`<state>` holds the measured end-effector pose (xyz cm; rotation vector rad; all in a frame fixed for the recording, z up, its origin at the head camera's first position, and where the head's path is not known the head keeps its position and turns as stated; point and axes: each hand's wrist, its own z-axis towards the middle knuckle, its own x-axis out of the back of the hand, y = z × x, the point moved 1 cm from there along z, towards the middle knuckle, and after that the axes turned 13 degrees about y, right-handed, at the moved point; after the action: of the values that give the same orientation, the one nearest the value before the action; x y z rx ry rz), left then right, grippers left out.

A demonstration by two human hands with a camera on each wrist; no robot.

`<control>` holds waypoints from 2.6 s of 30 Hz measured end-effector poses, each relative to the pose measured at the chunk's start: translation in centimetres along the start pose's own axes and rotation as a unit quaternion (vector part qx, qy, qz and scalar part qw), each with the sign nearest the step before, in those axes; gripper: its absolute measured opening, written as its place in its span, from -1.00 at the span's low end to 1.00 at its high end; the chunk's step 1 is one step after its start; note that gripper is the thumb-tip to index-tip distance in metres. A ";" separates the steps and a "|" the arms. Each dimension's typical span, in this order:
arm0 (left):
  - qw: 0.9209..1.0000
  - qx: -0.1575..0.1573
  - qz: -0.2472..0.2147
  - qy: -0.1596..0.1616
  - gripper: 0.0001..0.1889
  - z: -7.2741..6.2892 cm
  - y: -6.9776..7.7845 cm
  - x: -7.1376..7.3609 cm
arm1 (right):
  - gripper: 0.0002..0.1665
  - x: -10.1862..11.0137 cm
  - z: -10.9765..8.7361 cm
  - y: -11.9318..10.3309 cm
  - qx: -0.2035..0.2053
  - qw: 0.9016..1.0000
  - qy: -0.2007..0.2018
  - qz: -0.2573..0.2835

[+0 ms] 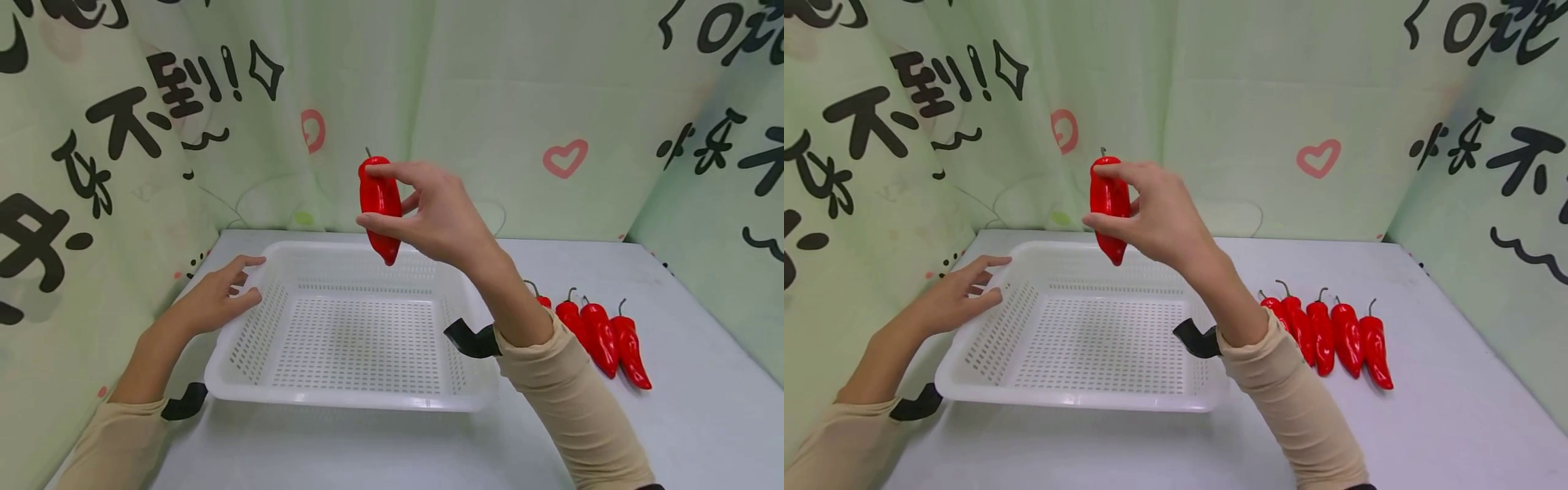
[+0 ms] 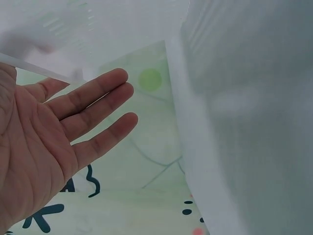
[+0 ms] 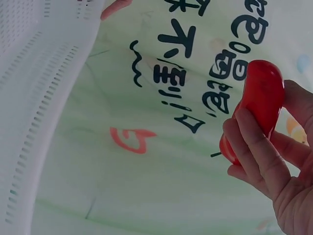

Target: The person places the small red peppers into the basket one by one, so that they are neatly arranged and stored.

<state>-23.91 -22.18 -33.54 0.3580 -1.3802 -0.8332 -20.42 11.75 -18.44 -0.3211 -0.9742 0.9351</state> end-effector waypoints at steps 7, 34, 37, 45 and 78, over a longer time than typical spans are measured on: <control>1.000 -0.002 0.004 0.002 -0.34 0.2 0.0 -0.1 | -0.32 -2.1 0.5 0.2 -0.013 0.999 -0.029 0.028; 1.000 0.019 0.019 0.004 -0.33 0.3 0.1 -0.2 | -0.43 -10.8 0.0 1.7 -0.034 0.984 -0.172 -0.011; 1.000 0.021 0.022 0.007 -0.32 0.2 0.0 -0.1 | -0.44 -11.3 -0.1 1.8 -0.035 0.982 -0.184 -0.013; 0.999 0.025 0.020 0.008 -0.31 0.1 0.0 0.0 | -0.44 -12.6 -0.7 2.0 -0.044 0.975 -0.215 -0.023; 0.999 0.034 0.030 0.010 -0.25 0.0 0.2 -0.1 | -0.40 -15.1 -1.5 3.9 -0.117 0.950 -0.288 -0.032</control>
<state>-23.81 -21.99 -33.52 0.3752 -1.3974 -0.7333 -24.63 2.26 -30.18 -0.2146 -1.6306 0.8703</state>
